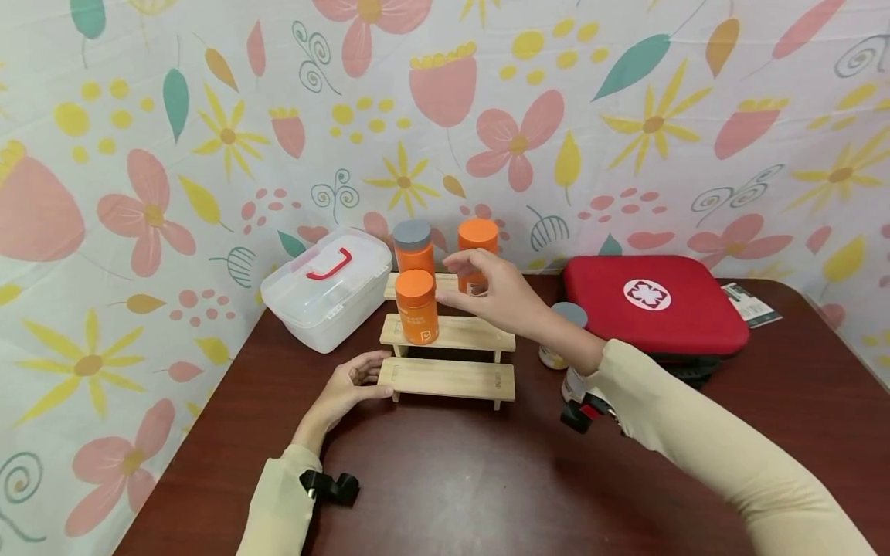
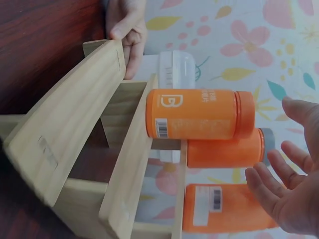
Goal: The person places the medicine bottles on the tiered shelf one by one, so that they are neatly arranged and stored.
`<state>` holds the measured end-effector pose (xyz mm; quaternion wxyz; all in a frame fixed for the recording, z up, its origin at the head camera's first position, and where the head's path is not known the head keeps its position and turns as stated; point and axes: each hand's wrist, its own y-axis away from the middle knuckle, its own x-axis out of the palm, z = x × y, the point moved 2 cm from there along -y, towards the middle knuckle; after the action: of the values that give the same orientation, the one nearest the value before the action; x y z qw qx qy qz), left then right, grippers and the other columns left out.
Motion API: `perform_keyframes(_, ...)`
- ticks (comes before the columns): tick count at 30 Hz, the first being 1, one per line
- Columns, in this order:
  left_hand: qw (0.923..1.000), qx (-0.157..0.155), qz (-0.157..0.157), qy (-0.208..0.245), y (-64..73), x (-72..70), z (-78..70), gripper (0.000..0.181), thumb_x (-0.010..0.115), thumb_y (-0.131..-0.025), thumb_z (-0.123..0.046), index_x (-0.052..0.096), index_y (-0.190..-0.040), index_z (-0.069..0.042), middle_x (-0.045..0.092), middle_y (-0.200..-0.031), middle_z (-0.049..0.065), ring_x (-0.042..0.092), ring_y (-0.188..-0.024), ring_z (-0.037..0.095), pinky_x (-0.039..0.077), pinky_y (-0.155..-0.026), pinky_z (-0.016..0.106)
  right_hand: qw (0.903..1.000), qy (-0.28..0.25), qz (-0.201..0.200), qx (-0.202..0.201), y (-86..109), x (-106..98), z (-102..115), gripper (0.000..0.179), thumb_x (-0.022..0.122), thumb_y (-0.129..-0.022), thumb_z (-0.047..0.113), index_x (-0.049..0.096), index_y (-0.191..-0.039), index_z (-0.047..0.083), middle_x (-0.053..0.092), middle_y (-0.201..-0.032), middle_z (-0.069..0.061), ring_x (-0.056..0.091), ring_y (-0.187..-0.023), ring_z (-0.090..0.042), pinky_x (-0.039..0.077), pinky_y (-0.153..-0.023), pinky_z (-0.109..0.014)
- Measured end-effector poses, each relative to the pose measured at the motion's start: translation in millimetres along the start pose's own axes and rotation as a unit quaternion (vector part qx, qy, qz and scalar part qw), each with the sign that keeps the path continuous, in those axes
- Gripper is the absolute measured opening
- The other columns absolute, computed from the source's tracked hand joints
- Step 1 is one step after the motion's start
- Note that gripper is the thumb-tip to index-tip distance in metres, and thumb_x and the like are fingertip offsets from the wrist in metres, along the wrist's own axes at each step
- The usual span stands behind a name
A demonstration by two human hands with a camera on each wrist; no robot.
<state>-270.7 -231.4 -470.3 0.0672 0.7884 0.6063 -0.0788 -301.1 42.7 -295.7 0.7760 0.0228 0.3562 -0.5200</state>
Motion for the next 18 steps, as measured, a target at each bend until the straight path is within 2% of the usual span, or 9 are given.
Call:
perform_keyframes(9,1.0,0.002,-0.003,-0.004,-0.3,0.7,-1.1,0.063,0.078,-0.078,-0.005,0.054,-0.136,-0.004,0.058,-0.129,0.023,0.059,-0.101,0.012,0.049,-0.088,0.022,0.9998,0.017,0.001,0.005,21.2,-32,-2,0.043,0.073,-0.087,0.018,0.059,-0.125,0.002,0.063,-0.123,-0.015,0.058,-0.115,-0.028,0.055,-0.089,-0.043)
perform_keyframes(18,1.0,0.008,-0.002,-0.001,0.1,1.5,-1.0,0.063,0.078,-0.078,-0.005,0.054,-0.136,-0.003,0.058,-0.13,0.023,0.059,-0.1,0.01,0.049,-0.087,0.021,0.9966,0.065,-0.022,0.045,45.4,-61,-20,0.038,0.072,-0.088,0.018,0.061,-0.123,0.005,0.064,-0.121,-0.013,0.058,-0.113,-0.025,0.053,-0.092,-0.046)
